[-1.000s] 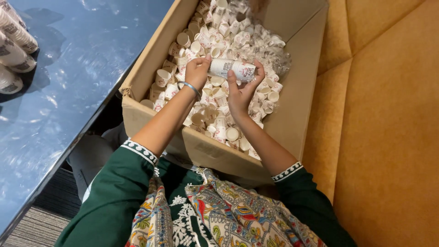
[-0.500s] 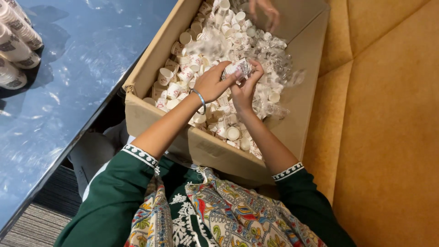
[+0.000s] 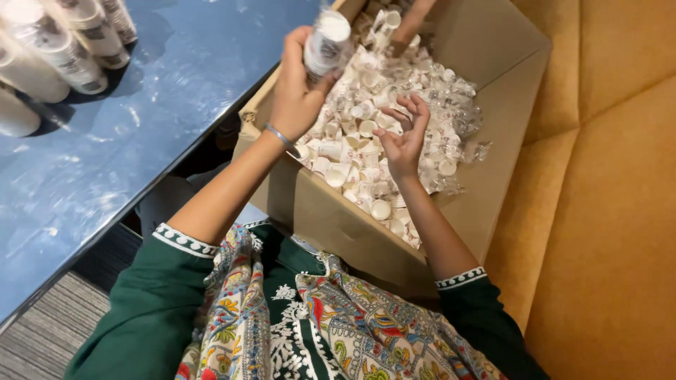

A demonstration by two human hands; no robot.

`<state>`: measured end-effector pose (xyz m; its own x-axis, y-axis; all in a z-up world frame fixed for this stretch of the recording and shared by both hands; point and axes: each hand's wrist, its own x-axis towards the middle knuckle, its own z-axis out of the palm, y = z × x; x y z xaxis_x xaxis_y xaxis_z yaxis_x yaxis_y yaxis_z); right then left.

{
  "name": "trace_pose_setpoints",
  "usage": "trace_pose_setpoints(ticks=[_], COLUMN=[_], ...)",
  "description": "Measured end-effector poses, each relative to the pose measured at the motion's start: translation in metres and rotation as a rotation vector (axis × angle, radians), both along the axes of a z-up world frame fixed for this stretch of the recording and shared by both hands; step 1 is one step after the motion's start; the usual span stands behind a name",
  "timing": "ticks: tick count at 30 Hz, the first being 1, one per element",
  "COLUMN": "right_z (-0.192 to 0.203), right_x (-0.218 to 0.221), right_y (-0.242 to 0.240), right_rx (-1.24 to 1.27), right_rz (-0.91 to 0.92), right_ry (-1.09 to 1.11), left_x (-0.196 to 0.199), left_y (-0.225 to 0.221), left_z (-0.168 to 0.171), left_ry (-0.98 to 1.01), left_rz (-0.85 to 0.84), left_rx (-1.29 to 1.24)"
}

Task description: Sorting small paper cups from a cardboard box and arranging them in stacks on a table.

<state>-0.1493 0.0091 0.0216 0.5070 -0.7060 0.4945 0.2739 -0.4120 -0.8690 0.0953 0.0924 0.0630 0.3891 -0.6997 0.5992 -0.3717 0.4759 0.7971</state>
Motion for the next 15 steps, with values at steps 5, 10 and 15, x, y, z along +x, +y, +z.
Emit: trace_pose_setpoints(ticks=[5,10,15], right_z=[-0.018,-0.028,-0.036], right_x=[0.001,0.002,0.008], right_y=[-0.007,-0.007,-0.001], right_rx=[-0.012,-0.018,-0.029], right_rz=[-0.081,-0.092,-0.036], right_ry=[0.112,0.193,0.245], left_x=[0.076,0.138,0.207], left_y=[0.095,0.226,0.368], left_z=[0.03,0.058,0.047], left_ry=[0.051,-0.188,-0.05], left_rz=[0.306,0.694,0.919], left_rx=[-0.219,-0.183,0.004])
